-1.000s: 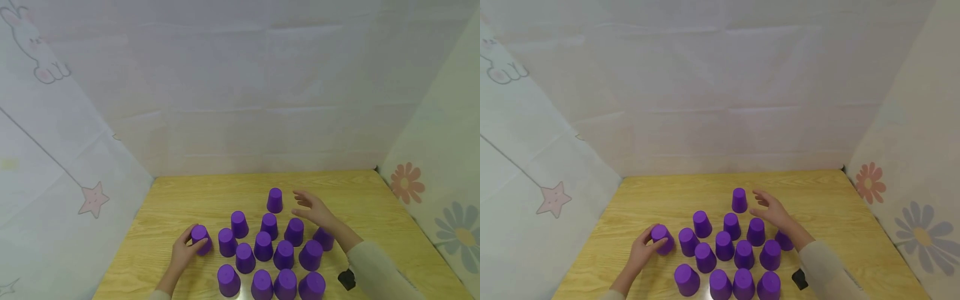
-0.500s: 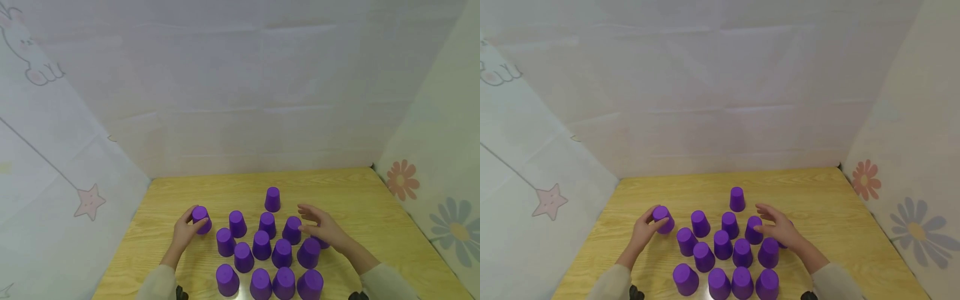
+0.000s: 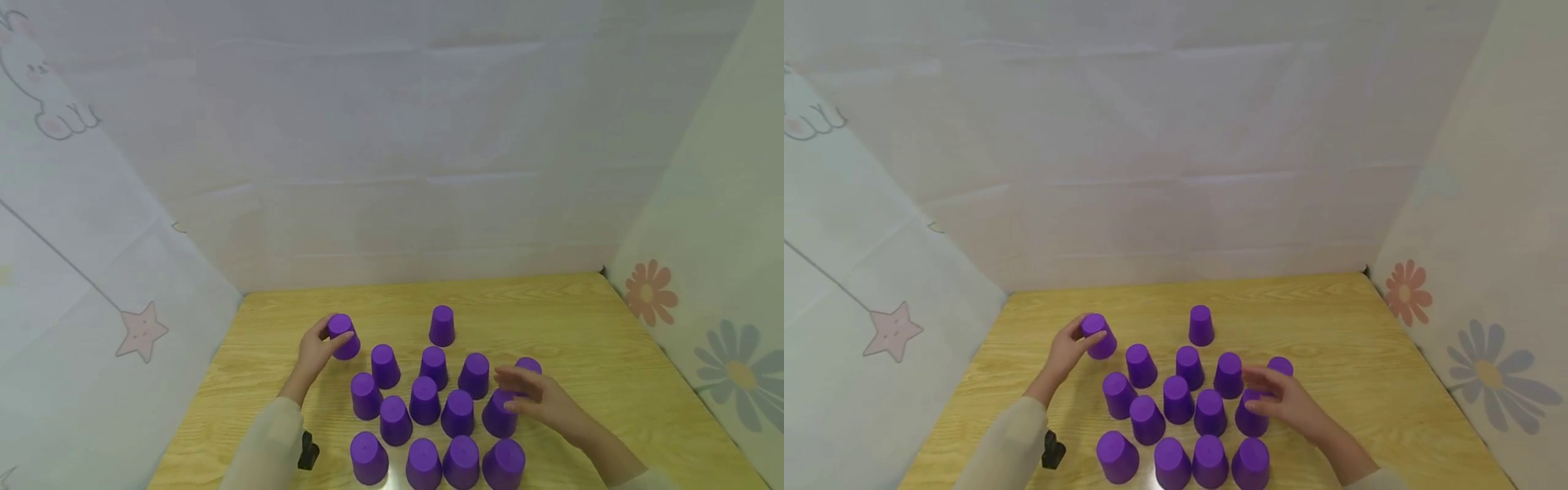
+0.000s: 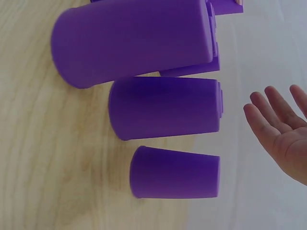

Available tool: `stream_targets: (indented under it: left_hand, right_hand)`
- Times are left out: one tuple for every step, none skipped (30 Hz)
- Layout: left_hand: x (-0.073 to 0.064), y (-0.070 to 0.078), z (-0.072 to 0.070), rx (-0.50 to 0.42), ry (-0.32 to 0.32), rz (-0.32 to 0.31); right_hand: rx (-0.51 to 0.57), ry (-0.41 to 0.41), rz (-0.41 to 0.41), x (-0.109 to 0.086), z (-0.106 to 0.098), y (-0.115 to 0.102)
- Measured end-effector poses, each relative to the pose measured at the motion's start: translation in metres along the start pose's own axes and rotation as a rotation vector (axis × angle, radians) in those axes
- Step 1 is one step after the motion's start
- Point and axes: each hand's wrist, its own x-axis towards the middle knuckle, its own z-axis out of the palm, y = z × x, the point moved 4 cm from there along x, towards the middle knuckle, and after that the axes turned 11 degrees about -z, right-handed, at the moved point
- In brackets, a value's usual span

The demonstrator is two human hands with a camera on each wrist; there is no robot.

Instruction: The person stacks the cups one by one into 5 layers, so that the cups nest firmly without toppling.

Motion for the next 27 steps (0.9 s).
stream_targets:
  left_hand:
    - [0.002, 0.002, 0.002, 0.000, -0.005, -0.001]
    - [0.005, 0.004, 0.004, -0.004, -0.008, -0.004]
    - [0.007, 0.007, 0.007, -0.008, -0.014, -0.007]
    - [0.009, 0.009, 0.009, -0.011, -0.022, -0.011]
    - [0.010, 0.012, 0.012, -0.013, -0.032, -0.010]
    - [0.012, 0.015, 0.014, -0.018, -0.042, -0.007]
    - [0.013, 0.017, 0.017, -0.022, -0.052, -0.005]
    - [0.014, 0.020, 0.019, -0.033, -0.058, -0.006]
    - [0.015, 0.023, 0.022, -0.043, -0.072, -0.002]
    - [0.017, 0.025, 0.025, -0.050, -0.080, 0.001]
    - [0.018, 0.026, 0.028, -0.053, -0.087, 0.000]
    - [0.020, 0.028, 0.031, -0.057, -0.091, -0.005]
    - [0.021, 0.029, 0.034, -0.058, -0.094, -0.010]
    - [0.023, 0.030, 0.038, -0.058, -0.102, -0.008]
    - [0.026, 0.031, 0.042, -0.053, -0.107, -0.011]
    - [0.027, 0.032, 0.046, -0.048, -0.113, -0.015]
    - [0.029, 0.034, 0.050, -0.045, -0.121, -0.017]
    - [0.031, 0.035, 0.053, -0.044, -0.130, -0.015]
    - [0.033, 0.036, 0.057, -0.043, -0.138, -0.013]
    - [0.035, 0.037, 0.060, -0.037, -0.141, -0.015]
    - [0.036, 0.039, 0.062, -0.036, -0.141, -0.024]
    - [0.037, 0.039, 0.065, -0.031, -0.140, -0.026]
    - [0.038, 0.040, 0.067, -0.027, -0.139, -0.033]
    - [0.039, 0.040, 0.069, -0.018, -0.138, -0.037]
    - [0.040, 0.041, 0.071, -0.007, -0.137, -0.043]
    - [0.041, 0.042, 0.073, 0.003, -0.137, -0.047]
    - [0.042, 0.043, 0.075, 0.010, -0.141, -0.050]
  right_hand:
    - [0.009, -0.005, 0.010, -0.003, 0.001, 0.001]
    - [0.020, -0.008, 0.019, -0.005, 0.002, 0.001]
    - [0.032, -0.012, 0.027, -0.007, 0.003, 0.002]
    - [0.045, -0.011, 0.038, -0.009, 0.004, 0.003]
    - [0.060, -0.012, 0.044, -0.011, 0.005, 0.004]
    - [0.072, -0.016, 0.040, -0.012, 0.006, 0.004]
    - [0.083, -0.019, 0.033, -0.014, 0.007, 0.004]
    - [0.094, -0.023, 0.023, -0.015, 0.008, 0.005]
    - [0.102, -0.027, 0.011, -0.016, 0.010, 0.005]
    - [0.108, -0.032, -0.004, -0.018, 0.011, 0.005]
    - [0.111, -0.038, -0.015, -0.019, 0.012, 0.005]
    - [0.108, -0.042, -0.021, -0.021, 0.013, 0.006]
    - [0.104, -0.045, -0.026, -0.022, 0.014, 0.007]
    - [0.097, -0.047, -0.026, -0.024, 0.015, 0.008]
    - [0.085, -0.049, -0.023, -0.026, 0.015, 0.009]
    - [0.074, -0.049, -0.022, -0.028, 0.016, 0.010]
    - [0.066, -0.048, -0.019, -0.029, 0.016, 0.011]
    - [0.065, -0.048, -0.015, -0.031, 0.016, 0.013]
    - [0.063, -0.045, -0.012, -0.032, 0.016, 0.014]
    - [0.060, -0.043, -0.013, -0.033, 0.016, 0.015]
    - [0.055, -0.042, -0.016, -0.034, 0.016, 0.016]
    - [0.046, -0.043, -0.029, -0.034, 0.017, 0.017]
    - [0.037, -0.044, -0.034, -0.034, 0.018, 0.018]
    - [0.021, -0.044, -0.040, -0.035, 0.019, 0.019]
    - [-0.001, -0.044, -0.045, -0.035, 0.020, 0.019]
    - [-0.020, -0.047, -0.046, -0.036, 0.021, 0.020]
    - [-0.035, -0.051, -0.044, -0.036, 0.021, 0.021]
